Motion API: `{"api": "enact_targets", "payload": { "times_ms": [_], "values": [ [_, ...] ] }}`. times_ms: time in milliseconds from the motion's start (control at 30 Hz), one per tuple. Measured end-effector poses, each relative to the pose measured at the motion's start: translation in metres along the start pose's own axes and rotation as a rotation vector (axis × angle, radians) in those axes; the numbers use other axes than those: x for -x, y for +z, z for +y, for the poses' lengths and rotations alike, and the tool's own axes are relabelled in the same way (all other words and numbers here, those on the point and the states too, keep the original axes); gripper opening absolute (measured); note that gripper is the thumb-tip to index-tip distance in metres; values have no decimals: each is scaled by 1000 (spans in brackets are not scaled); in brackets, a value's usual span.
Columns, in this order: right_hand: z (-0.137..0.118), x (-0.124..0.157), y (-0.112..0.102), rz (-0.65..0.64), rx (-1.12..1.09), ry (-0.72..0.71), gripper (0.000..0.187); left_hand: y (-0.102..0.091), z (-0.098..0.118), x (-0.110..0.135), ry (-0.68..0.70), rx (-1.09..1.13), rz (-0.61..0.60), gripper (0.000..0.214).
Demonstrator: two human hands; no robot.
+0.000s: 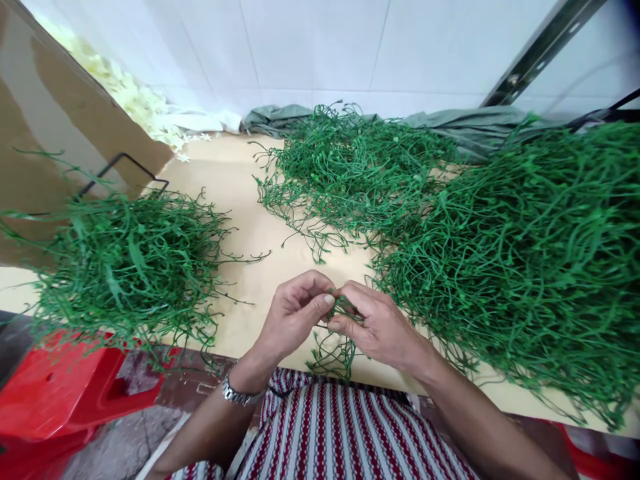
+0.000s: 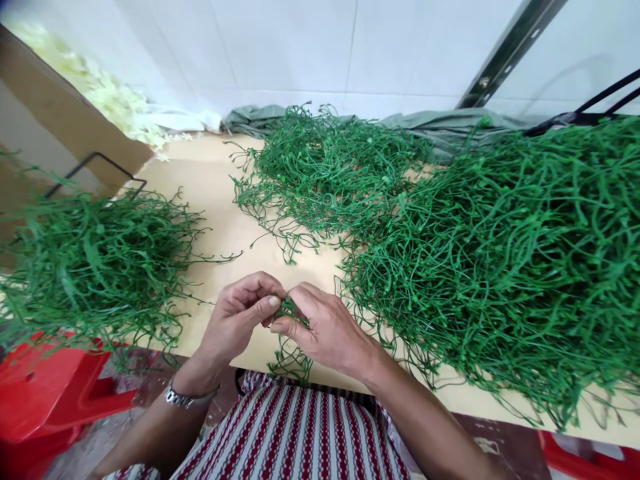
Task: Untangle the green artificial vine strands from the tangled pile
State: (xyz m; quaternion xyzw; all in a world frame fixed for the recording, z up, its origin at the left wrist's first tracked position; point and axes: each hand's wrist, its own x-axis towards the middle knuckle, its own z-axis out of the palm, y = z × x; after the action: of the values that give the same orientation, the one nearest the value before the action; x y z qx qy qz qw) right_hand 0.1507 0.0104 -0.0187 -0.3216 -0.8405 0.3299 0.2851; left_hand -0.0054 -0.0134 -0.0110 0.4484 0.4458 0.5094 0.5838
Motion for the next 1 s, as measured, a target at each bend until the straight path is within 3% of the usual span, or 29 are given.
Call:
{"api": "enact_targets", "payload": {
  "times_ms": [267, 467, 633, 700, 767, 867, 900, 1000],
  "values": [
    [1, 0, 12, 114, 170, -189, 29, 9, -4, -2, 34, -62, 186, 10],
    [-10, 6, 5, 82, 122, -174, 30, 12, -3, 5, 115, -276, 127, 8],
    [-19, 13, -5, 33, 67, -143, 27, 18, 3, 17, 374, -605, 106, 11],
    [-25, 18, -9, -2, 25, -86, 26, 18, 4, 17, 417, -665, 68, 13],
    [-32, 25, -16, -44, -27, -63, 27, 12, 6, 13, 383, -648, 114, 13],
    [-37, 31, -27, -63, -98, -80, 28, 0, 8, 2, 322, -527, 377, 11],
    [-35, 30, -30, -14, -90, -67, 29, -3, 9, -2, 310, -479, 404, 10],
    [-23, 23, -34, 94, 1, -7, 24, -6, 10, -10, 239, -342, 217, 4]
  ]
}}
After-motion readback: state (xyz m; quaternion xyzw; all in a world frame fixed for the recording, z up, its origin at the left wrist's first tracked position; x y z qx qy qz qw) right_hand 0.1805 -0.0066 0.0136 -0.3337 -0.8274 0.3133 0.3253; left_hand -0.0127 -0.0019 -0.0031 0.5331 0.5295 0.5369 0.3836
